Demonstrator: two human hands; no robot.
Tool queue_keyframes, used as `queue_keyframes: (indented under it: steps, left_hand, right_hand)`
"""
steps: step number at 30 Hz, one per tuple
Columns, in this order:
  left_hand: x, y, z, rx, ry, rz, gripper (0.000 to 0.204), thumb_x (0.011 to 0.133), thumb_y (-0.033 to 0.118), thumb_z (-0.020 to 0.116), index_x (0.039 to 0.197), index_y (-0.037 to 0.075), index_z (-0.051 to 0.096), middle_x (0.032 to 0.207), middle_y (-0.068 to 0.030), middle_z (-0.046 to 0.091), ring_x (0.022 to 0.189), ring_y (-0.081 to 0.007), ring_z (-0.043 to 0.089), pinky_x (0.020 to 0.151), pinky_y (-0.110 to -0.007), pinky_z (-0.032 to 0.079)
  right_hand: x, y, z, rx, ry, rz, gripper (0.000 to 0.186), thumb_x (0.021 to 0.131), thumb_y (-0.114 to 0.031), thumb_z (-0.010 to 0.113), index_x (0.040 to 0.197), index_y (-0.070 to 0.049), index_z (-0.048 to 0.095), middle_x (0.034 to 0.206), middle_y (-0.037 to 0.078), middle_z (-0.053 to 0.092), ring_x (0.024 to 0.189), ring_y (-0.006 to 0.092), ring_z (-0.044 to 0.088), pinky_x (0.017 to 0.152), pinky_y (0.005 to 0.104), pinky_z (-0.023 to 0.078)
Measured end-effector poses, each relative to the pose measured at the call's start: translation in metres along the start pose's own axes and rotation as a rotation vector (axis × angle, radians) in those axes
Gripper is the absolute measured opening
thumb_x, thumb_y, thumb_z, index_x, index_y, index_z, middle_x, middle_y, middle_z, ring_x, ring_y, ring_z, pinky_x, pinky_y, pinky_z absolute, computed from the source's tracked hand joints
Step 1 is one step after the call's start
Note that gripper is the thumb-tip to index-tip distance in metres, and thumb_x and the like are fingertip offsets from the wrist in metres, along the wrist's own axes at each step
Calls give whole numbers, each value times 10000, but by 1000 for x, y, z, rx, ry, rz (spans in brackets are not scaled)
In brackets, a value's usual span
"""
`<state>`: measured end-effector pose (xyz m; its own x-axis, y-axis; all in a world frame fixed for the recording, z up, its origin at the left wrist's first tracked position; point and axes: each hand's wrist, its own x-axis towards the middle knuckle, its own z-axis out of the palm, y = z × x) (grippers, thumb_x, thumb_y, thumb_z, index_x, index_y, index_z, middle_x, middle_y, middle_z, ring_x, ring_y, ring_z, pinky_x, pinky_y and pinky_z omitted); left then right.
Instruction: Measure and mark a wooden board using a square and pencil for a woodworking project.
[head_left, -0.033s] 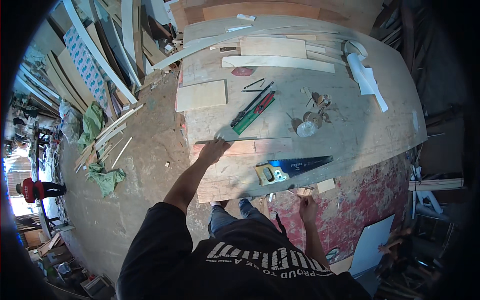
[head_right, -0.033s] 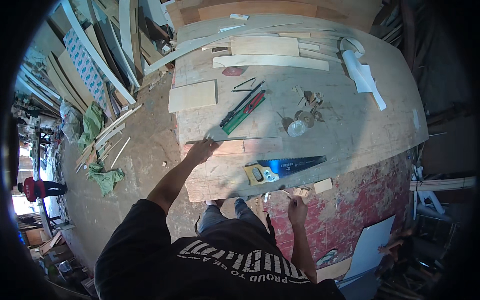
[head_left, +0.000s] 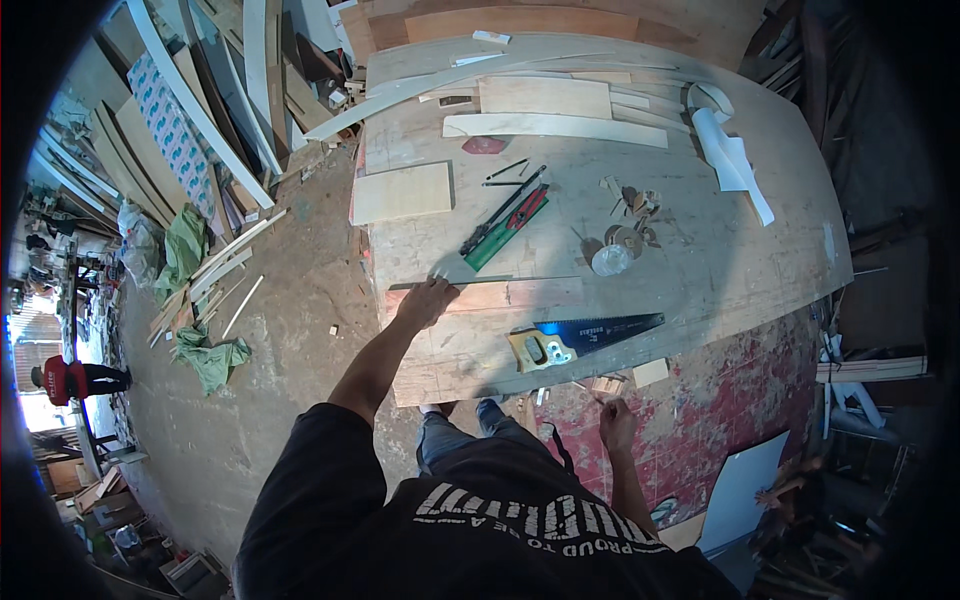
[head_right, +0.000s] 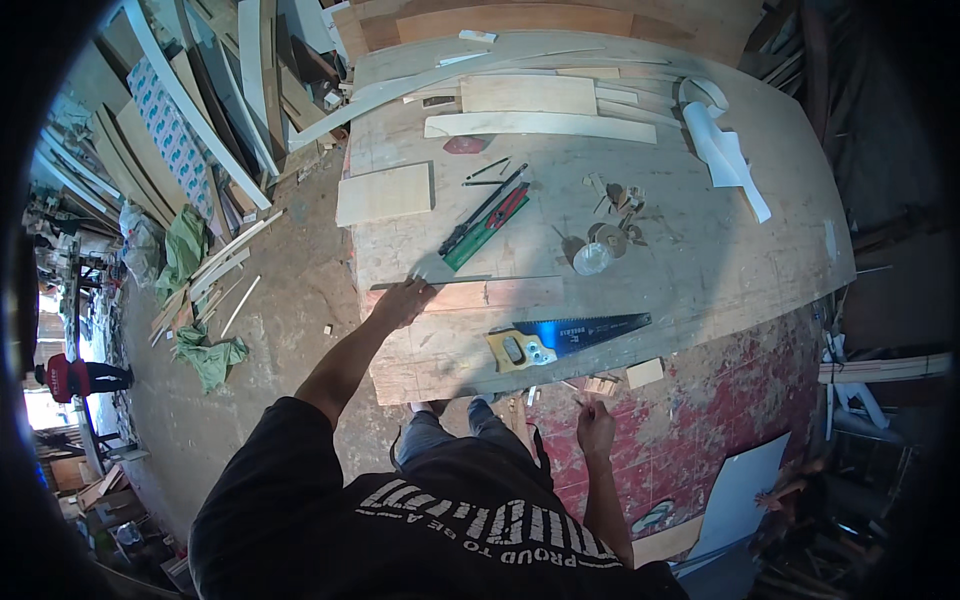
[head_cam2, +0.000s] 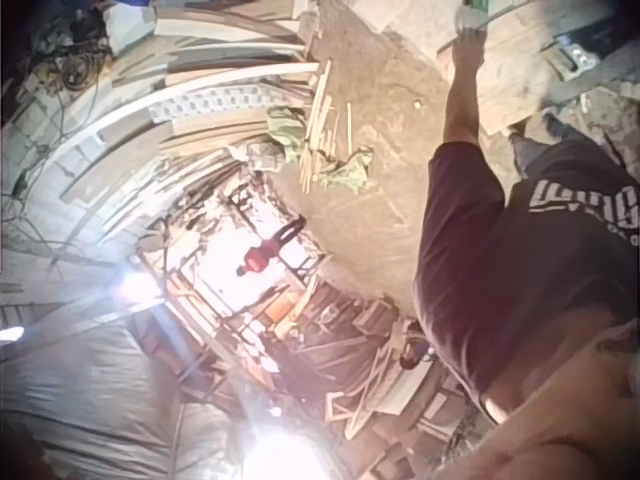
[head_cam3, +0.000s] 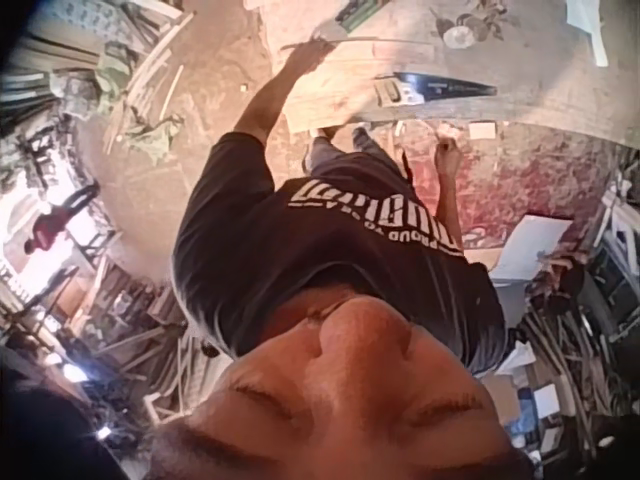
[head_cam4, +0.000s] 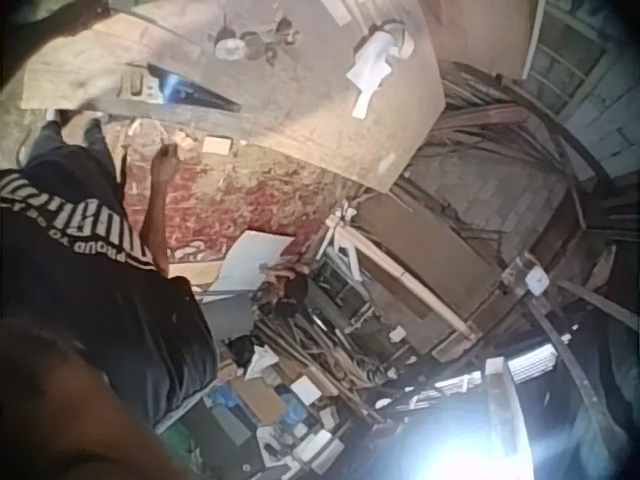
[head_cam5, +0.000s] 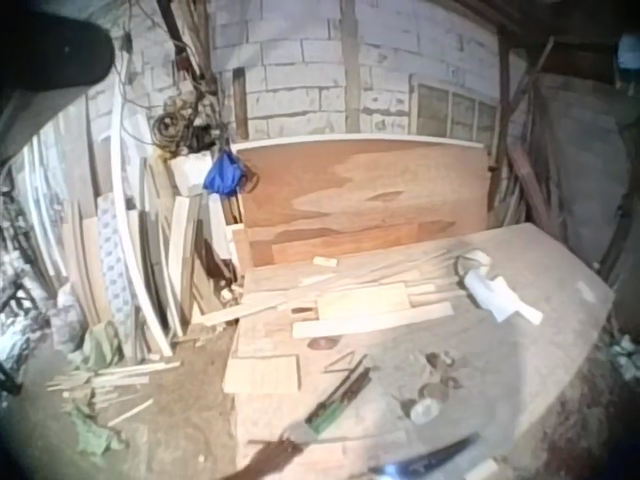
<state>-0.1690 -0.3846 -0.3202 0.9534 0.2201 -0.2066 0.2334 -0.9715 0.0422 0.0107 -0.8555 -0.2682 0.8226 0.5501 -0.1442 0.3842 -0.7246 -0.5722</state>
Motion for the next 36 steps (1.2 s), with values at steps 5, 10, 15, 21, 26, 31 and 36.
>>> queue_keyframes:
  steps: [5, 10, 15, 21, 26, 31, 36]
  left_hand:
    - [13, 4, -34, -139, -200, -167, 611, 799, 117, 670, 1360, 124, 428, 1313, -134, 480, 1179, -315, 554, 836, -446, 553]
    - [-13, -7, -35, -143, -108, -115, 709, 777, 358, 762, 1357, 108, 440, 1412, -132, 420, 1303, -310, 430, 900, -506, 506]
    - [-66, 45, -10, -28, 17, -55, 700, 758, 414, 743, 1302, 66, 470, 1333, -128, 435, 1297, -314, 404, 918, -456, 478]
    - [-112, 88, 31, -373, 182, -289, 541, 812, 257, 696, 1273, 73, 480, 1308, -157, 471, 1280, -348, 428, 933, -482, 442]
    - [-125, 94, 45, -333, 213, -393, 458, 888, 264, 631, 1309, 142, 500, 1482, -188, 354, 1381, -394, 317, 1031, -568, 343]
    - [-114, 75, 34, -379, 113, -398, 531, 870, 301, 656, 1350, 154, 482, 1394, -133, 446, 1343, -360, 376, 1030, -538, 362]
    - [-123, 75, 52, -319, 201, -441, 565, 816, 260, 695, 1304, 64, 489, 1300, -150, 478, 1268, -330, 448, 1001, -492, 397]
  right_hand:
    - [-32, 44, -15, -5, 5, 80, 75, 855, -88, 616, 860, -14, 626, 729, 201, 662, 701, 387, 677, 604, 460, 519]
    - [-26, 36, -20, -19, 2, 105, 63, 856, -69, 595, 880, -24, 632, 763, 206, 680, 714, 395, 682, 622, 452, 536]
    - [-6, 18, -14, -3, -29, 13, 142, 871, -26, 536, 958, -9, 646, 886, 233, 686, 818, 378, 686, 676, 429, 544]
    - [9, -1, 3, 66, -53, -143, 222, 893, -44, 541, 1077, 21, 647, 958, 219, 669, 833, 322, 659, 690, 383, 530]
    - [28, -39, 13, 114, -146, -186, 242, 906, -47, 560, 1124, 26, 634, 939, 176, 668, 797, 233, 661, 653, 336, 526]
    - [42, -68, 13, 182, -250, -303, 308, 862, 70, 502, 1148, 21, 605, 1024, 238, 649, 740, 290, 680, 666, 382, 537]
    - [37, -88, 15, 284, -263, -234, 271, 897, 55, 491, 1144, 24, 598, 971, 196, 645, 673, 234, 672, 629, 340, 531]
